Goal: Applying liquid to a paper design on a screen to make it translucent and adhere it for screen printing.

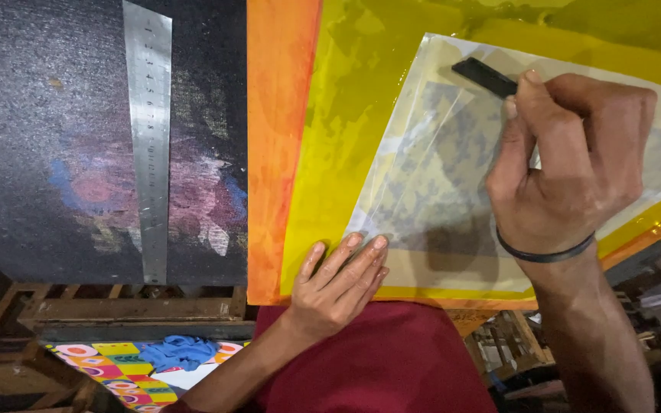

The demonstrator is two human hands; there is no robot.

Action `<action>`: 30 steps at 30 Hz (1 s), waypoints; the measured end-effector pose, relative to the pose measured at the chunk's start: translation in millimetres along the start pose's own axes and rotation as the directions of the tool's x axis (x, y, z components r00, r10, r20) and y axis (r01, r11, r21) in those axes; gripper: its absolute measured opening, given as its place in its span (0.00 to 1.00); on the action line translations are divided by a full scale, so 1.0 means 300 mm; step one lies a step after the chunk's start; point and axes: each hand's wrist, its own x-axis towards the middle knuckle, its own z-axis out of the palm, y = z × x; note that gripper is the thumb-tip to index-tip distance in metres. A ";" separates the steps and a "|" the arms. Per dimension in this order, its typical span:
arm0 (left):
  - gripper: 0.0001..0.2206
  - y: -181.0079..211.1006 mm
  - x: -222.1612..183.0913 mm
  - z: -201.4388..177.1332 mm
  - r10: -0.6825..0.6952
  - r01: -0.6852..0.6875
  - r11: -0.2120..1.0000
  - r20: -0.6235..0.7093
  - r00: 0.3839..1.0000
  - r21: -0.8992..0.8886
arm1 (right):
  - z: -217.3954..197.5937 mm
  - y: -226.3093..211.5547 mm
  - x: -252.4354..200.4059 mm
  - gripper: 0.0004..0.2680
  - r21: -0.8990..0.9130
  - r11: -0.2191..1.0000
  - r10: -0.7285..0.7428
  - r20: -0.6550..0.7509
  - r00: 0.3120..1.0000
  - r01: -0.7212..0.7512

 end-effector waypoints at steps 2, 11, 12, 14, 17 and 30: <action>0.09 -0.001 0.001 0.005 0.006 -0.006 1.000 -0.012 1.000 0.002 | 0.004 0.008 -0.001 0.05 0.006 1.000 -0.016 -0.004 1.000 0.016; 0.10 0.014 0.059 -0.035 -0.027 0.020 0.996 -0.074 0.997 -0.084 | -0.006 -0.037 -0.005 0.06 0.004 0.999 0.037 -0.074 0.997 -0.037; 0.09 0.012 0.075 -0.041 -0.059 0.044 0.987 -0.093 0.994 -0.154 | -0.003 -0.049 -0.018 0.06 0.004 0.998 0.064 -0.078 0.995 -0.064; 0.12 -0.025 0.124 -0.038 -0.071 0.060 0.993 -0.100 0.992 -0.103 | 0.003 -0.089 -0.052 0.04 0.020 0.998 0.062 -0.091 0.994 -0.060; 0.15 -0.103 0.265 -0.059 -0.112 0.108 0.993 -0.121 0.986 -0.040 | 0.017 -0.145 -0.111 0.05 0.024 0.997 0.071 -0.089 0.993 -0.069; 0.07 -0.203 0.710 -0.179 0.041 -0.039 0.993 -0.021 0.999 0.112 | -0.017 -0.219 -0.241 0.04 0.071 0.960 0.278 -0.110 0.954 -0.272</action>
